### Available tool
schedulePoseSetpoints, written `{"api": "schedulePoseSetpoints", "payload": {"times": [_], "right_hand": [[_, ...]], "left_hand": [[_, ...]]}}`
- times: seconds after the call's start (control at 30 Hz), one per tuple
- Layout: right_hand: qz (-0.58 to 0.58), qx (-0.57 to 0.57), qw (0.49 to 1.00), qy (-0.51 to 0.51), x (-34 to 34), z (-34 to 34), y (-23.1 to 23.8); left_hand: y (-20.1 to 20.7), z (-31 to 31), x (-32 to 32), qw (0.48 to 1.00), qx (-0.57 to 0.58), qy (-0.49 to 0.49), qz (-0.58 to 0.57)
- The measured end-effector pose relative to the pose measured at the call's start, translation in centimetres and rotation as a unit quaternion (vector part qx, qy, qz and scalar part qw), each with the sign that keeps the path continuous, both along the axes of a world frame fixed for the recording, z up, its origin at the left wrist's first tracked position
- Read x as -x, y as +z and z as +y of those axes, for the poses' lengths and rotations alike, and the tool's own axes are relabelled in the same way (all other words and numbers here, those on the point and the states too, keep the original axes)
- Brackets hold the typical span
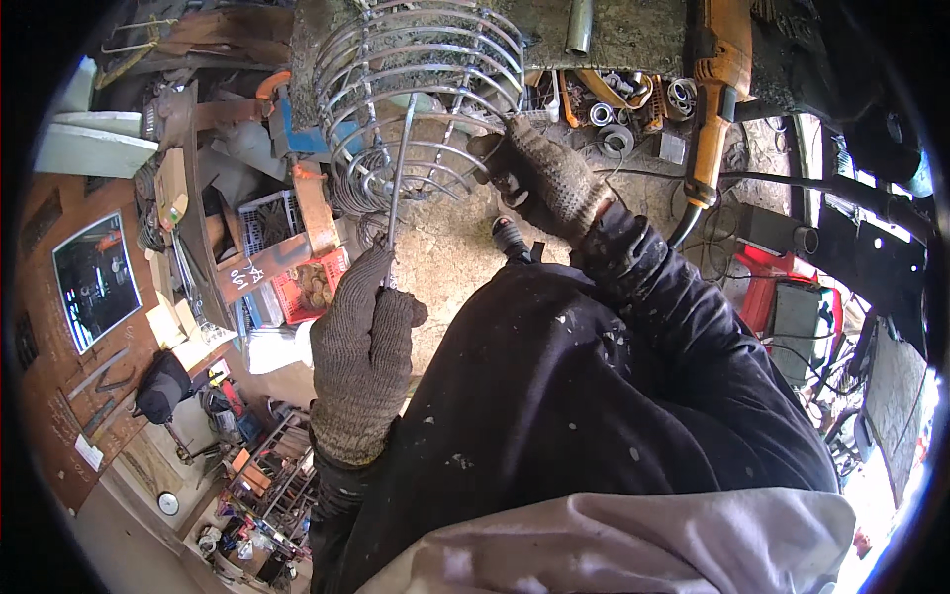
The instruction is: The person welds and hammers a metal wire cage structure on a workbench.
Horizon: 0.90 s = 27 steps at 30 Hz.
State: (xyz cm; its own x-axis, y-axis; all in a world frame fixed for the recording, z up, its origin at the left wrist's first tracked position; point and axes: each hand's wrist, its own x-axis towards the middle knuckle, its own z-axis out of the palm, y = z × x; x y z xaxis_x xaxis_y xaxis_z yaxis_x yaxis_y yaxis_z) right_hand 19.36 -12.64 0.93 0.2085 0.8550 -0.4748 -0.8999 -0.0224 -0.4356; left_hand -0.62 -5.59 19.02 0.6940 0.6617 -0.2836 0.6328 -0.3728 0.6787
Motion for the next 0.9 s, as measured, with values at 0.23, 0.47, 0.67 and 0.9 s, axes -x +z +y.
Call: {"api": "schedulePoseSetpoints", "payload": {"times": [0.23,0.47,0.67,0.9], "right_hand": [[0.039,-0.068,0.997,0.02,0.1,-0.4,-2.1],[0.012,-0.038,0.999,-0.01,0.4,-0.1,-1.4],[-0.008,0.009,1.0,-0.028,0.5,0.2,-0.4],[-0.018,0.057,0.997,-0.04,0.8,-1.0,1.2]], "left_hand": [[0.2,0.1,0.0,1.0,-0.016,-0.014,-0.004],[0.2,-0.1,-0.2,1.0,-0.011,-0.005,0.008],[-0.4,-0.1,0.2,1.0,-0.016,-0.011,-0.02],[-0.3,0.1,0.0,0.999,-0.031,-0.024,-0.011]]}}
